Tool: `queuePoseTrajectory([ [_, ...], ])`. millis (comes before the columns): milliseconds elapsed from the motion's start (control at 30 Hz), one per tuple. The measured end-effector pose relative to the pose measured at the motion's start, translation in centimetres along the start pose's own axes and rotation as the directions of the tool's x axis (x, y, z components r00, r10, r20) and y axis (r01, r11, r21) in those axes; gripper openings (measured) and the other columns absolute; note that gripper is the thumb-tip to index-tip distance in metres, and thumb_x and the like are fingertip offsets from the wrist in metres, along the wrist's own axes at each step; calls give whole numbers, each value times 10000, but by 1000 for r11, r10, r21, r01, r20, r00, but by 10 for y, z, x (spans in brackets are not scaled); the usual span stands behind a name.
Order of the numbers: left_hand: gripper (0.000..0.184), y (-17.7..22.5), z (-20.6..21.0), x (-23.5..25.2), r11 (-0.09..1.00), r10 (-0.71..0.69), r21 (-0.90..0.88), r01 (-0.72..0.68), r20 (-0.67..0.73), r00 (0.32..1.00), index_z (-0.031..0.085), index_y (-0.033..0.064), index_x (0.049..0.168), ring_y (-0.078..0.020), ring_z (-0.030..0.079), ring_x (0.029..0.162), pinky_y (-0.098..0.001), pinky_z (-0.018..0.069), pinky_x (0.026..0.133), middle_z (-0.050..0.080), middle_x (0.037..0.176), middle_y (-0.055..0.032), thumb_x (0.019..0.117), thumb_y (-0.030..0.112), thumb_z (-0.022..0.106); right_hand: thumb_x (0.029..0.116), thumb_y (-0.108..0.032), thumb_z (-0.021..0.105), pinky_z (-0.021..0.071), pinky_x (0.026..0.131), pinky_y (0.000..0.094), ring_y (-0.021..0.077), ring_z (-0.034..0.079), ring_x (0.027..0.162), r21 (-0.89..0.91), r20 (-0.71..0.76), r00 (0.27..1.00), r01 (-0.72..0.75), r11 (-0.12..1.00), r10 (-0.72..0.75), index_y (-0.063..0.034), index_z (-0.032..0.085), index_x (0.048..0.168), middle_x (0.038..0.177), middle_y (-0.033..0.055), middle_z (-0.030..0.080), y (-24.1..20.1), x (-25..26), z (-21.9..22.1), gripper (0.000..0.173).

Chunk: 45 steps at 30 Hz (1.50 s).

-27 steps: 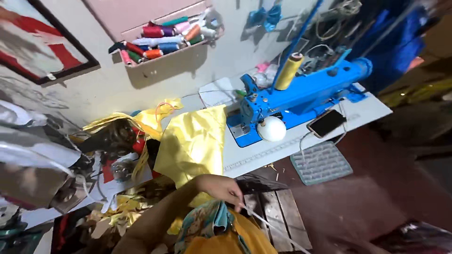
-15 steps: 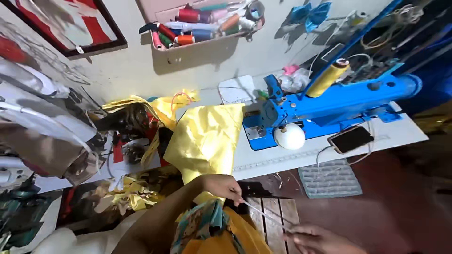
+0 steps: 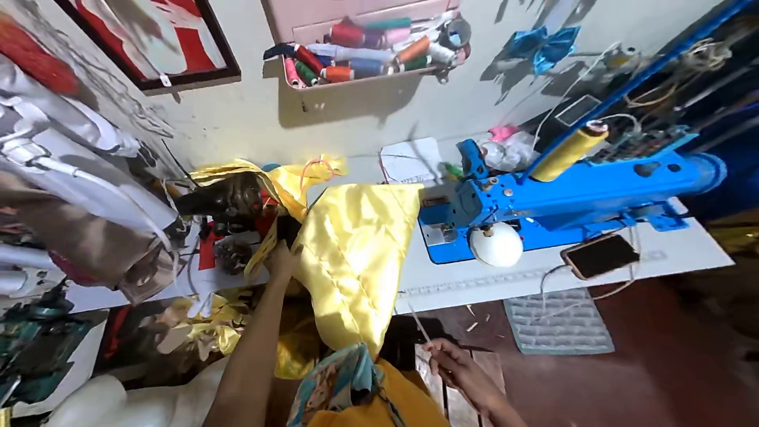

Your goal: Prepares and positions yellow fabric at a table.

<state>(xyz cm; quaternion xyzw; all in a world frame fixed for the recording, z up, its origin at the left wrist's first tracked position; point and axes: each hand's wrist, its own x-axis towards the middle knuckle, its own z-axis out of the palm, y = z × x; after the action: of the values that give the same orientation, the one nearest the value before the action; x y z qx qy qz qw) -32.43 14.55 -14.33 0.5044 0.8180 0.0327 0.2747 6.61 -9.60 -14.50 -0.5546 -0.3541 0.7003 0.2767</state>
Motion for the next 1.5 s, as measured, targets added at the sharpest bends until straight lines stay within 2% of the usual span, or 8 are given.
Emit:
queuePoseTrajectory([
  [400, 145, 155, -122, -103, 584, 561, -728, -359, 42, 827, 603, 73, 1012, 3, 514, 585, -189, 462, 545, 553, 721, 63, 1056, 166, 501, 1044, -144, 474, 385, 483, 165, -15, 449, 525, -163, -539, 814, 152, 975, -217, 10, 672, 1149, 725, -52, 597, 1, -48, -43, 272],
  [500, 235, 229, -34, -116, 213, 750, -896, -390, -106, 653, 646, -8, 1159, -89, 654, 707, -278, 576, 612, 686, 894, -62, 1034, 174, 566, 1055, -136, 463, 384, 470, 154, -14, 458, 516, -107, -613, 754, 219, 970, -238, 3, 667, 1164, 716, -63, 596, -7, -58, -43, 270],
  [667, 291, 288, 56, -186, 409, 878, -780, -474, 195, 437, 598, -108, 1238, -231, 673, 1041, -383, 543, 951, 676, 1138, -217, 1072, 110, 500, 1047, -123, 465, 375, 468, 128, -45, 447, 510, -125, -687, 670, 275, 953, -283, -1, 652, 1162, 698, -100, 591, -9, -73, -42, 251],
  [867, 480, 210, 87, -67, 767, 594, -360, -532, 82, 801, 554, -12, 1395, -409, 537, 1310, -561, 451, 1082, 520, 1444, -264, 1002, 246, 647, 1075, -229, 491, 415, 508, 210, 24, 460, 555, 27, -808, 587, 129, 991, -55, 46, 589, 1225, 826, 23, 593, 21, -68, -46, 329],
  [967, 809, 213, 93, -32, 745, 635, -307, -592, 58, 770, 375, 102, 1574, -485, 322, 1464, -661, 339, 1135, 258, 1629, -282, 902, 282, 788, 1033, -305, 586, 442, 581, 301, 100, 483, 645, 131, -830, 555, 107, 986, 50, 34, 490, 1364, 1021, 126, 597, 51, -28, -45, 483],
  [1133, 845, 276, 91, -15, 454, 890, -51, -890, 69, 450, 406, 216, 1579, -476, 54, 1553, -727, 103, 1180, 94, 1699, -219, 846, 232, 825, 976, -268, 704, 455, 660, 353, 163, 502, 765, 388, -862, 411, 162, 907, 295, 14, 371, 1475, 1133, 187, 558, 78, 25, -49, 664],
  [1267, 352, 301, 73, -28, 196, 919, 102, -975, 329, 219, 683, 43, 1274, -396, 429, 1434, -668, 120, 1215, 630, 1380, -168, 997, 258, 657, 1000, -184, 661, 486, 713, 330, 164, 547, 857, 598, -732, 553, 243, 764, 397, -8, 393, 1444, 1174, 152, 557, 91, 47, -55, 547],
  [1500, 414, 227, -12, -59, 532, 781, 133, -836, 306, 545, 678, 27, 1158, -448, 678, 945, -670, 509, 828, 696, 976, -244, 1086, 381, 478, 993, -136, 651, 466, 602, 329, 124, 494, 626, 363, -822, 535, 233, 902, 192, 40, 604, 1011, 783, 70, 552, 61, 58, -37, 183],
])
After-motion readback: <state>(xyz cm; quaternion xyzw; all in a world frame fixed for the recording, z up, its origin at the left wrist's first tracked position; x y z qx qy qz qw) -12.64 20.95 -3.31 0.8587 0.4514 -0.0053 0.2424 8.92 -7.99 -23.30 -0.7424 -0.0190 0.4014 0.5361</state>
